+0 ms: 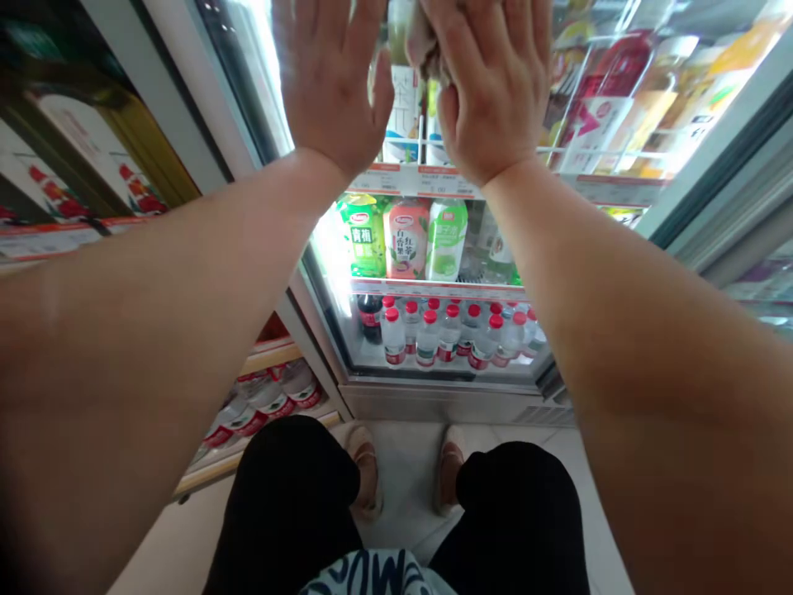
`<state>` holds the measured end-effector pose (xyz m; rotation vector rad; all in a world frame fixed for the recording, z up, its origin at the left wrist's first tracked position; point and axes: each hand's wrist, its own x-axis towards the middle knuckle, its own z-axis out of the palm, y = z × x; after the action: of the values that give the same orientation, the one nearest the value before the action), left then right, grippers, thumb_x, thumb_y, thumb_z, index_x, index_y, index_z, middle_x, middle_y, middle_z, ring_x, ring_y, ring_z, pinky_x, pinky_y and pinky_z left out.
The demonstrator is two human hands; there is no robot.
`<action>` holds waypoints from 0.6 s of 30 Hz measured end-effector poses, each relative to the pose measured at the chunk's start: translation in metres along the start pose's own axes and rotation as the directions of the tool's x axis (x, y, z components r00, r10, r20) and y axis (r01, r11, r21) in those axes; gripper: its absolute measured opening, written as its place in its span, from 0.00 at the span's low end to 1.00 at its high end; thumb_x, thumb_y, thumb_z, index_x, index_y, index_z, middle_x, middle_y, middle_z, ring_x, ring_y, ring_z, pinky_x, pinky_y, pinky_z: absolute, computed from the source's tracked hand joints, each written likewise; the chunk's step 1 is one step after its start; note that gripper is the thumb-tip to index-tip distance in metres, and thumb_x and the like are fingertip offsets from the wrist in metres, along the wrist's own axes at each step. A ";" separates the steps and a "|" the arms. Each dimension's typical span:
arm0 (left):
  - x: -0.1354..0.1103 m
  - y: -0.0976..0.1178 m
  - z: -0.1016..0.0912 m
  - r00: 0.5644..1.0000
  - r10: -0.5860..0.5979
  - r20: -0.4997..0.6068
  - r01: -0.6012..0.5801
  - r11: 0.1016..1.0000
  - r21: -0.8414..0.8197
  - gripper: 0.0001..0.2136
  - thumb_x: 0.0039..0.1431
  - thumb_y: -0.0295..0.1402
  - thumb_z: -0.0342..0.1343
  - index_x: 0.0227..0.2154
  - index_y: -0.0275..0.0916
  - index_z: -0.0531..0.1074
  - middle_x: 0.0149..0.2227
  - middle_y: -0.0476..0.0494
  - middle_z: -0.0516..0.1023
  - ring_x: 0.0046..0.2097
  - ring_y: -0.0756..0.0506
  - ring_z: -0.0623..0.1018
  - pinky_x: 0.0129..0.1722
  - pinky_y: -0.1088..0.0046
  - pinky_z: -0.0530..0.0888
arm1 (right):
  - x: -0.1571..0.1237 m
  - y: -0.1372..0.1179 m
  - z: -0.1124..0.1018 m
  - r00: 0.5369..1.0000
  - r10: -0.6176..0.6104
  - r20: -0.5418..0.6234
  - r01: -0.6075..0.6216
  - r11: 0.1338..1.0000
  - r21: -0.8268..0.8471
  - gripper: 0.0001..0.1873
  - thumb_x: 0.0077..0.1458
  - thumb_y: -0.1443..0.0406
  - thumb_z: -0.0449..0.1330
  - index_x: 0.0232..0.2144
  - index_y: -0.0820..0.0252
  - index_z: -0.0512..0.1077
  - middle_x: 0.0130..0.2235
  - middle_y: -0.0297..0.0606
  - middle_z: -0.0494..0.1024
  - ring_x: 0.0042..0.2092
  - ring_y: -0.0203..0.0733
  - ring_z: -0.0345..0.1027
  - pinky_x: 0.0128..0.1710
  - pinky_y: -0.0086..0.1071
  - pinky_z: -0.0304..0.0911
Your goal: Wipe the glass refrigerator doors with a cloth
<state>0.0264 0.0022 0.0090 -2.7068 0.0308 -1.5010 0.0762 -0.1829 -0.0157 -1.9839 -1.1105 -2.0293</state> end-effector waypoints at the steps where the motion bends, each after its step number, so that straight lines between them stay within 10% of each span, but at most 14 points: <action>1: 0.000 -0.001 0.000 1.000 0.009 0.002 -0.009 1.000 -0.001 0.36 0.64 0.18 0.43 0.74 0.46 0.49 0.74 0.55 0.43 0.75 0.39 0.41 0.72 0.43 0.29 | 0.000 -0.001 -0.001 1.000 0.011 -0.009 -0.011 1.000 0.005 0.30 0.73 0.54 0.36 0.67 0.54 0.63 0.69 0.34 0.61 0.71 0.59 0.49 0.67 0.55 0.52; 6: -0.002 -0.004 0.000 1.000 0.027 0.010 -0.027 0.999 0.036 0.35 0.65 0.19 0.42 0.74 0.44 0.47 0.75 0.55 0.42 0.75 0.39 0.41 0.72 0.43 0.32 | 0.001 -0.006 -0.003 0.949 0.272 -0.158 -0.270 0.962 0.034 0.35 0.71 0.51 0.36 0.65 0.65 0.67 0.67 0.42 0.63 0.69 0.64 0.55 0.65 0.54 0.52; 12: -0.007 -0.008 0.000 0.990 0.140 -0.031 -0.136 0.984 0.113 0.31 0.71 0.26 0.43 0.74 0.36 0.46 0.75 0.45 0.42 0.75 0.33 0.43 0.71 0.40 0.36 | -0.001 -0.009 -0.008 0.998 -0.045 0.053 0.045 0.999 0.000 0.29 0.72 0.52 0.41 0.67 0.53 0.64 0.69 0.38 0.60 0.70 0.60 0.54 0.66 0.55 0.54; 18: -0.001 -0.016 0.011 0.986 0.151 -0.075 -0.147 0.988 0.048 0.30 0.71 0.26 0.41 0.74 0.40 0.48 0.75 0.46 0.45 0.74 0.34 0.44 0.70 0.37 0.34 | -0.002 -0.007 -0.002 0.973 0.205 -0.103 -0.207 0.978 0.000 0.33 0.72 0.51 0.37 0.67 0.61 0.63 0.68 0.40 0.62 0.69 0.63 0.54 0.66 0.54 0.55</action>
<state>0.0353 0.0190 0.0030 -2.5484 0.1973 -1.5444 0.0709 -0.1802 -0.0200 -1.8875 -0.8365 -2.0071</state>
